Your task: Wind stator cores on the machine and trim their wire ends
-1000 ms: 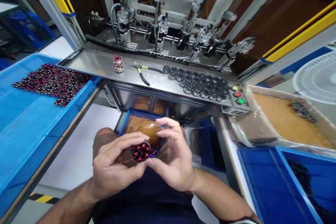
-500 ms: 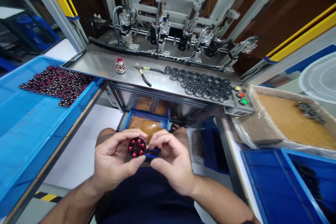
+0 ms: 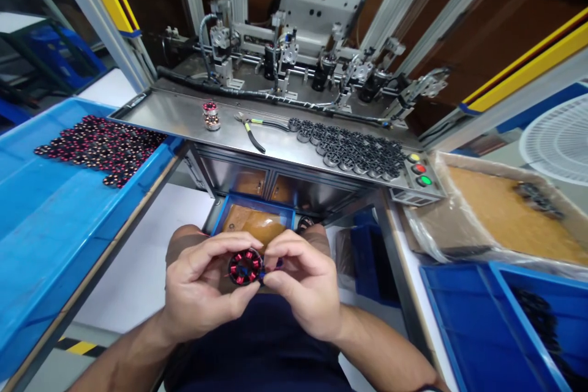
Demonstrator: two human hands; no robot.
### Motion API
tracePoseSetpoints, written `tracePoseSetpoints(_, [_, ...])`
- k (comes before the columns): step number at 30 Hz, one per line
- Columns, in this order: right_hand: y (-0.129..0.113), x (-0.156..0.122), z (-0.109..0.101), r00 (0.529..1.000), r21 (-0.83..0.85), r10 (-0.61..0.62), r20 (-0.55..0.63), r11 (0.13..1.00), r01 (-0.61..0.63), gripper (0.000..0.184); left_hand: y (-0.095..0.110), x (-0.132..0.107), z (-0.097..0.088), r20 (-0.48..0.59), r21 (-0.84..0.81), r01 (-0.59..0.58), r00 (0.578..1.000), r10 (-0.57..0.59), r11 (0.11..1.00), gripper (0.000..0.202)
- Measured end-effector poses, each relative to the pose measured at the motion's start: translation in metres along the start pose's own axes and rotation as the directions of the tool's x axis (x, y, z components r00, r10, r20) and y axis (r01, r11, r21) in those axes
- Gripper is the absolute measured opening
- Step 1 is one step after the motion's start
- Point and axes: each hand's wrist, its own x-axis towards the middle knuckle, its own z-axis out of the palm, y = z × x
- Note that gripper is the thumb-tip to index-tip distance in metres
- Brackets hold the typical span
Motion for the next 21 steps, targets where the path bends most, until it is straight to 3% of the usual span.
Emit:
tracePoseSetpoints(6, [-0.004,0.005,-0.006,0.955,-0.103,-0.291,0.063,0.950,0.296,0.012,0.002,0.000,-0.001,0.108,-0.093,0.092,0.991,-0.082,0.991,0.055])
tracePoseSetpoints(11, [-0.003,0.001,-0.008,0.955,-0.181,-0.292,0.055,0.937,0.297,0.009,0.005,0.001,0.000,0.100,-0.080,0.065,0.993,-0.057,0.995,0.055])
tracePoseSetpoints(17, [-0.001,0.007,-0.012,0.918,-0.244,-0.375,0.128,0.885,0.396,0.032,0.012,0.008,0.001,0.110,-0.099,0.060,0.993,-0.049,0.993,0.048])
tracePoseSetpoints(21, [-0.006,0.011,-0.008,0.897,-0.241,-0.419,0.137,0.865,0.441,0.022,0.010,0.006,0.000,0.115,-0.041,0.028,0.993,-0.023,0.999,0.051])
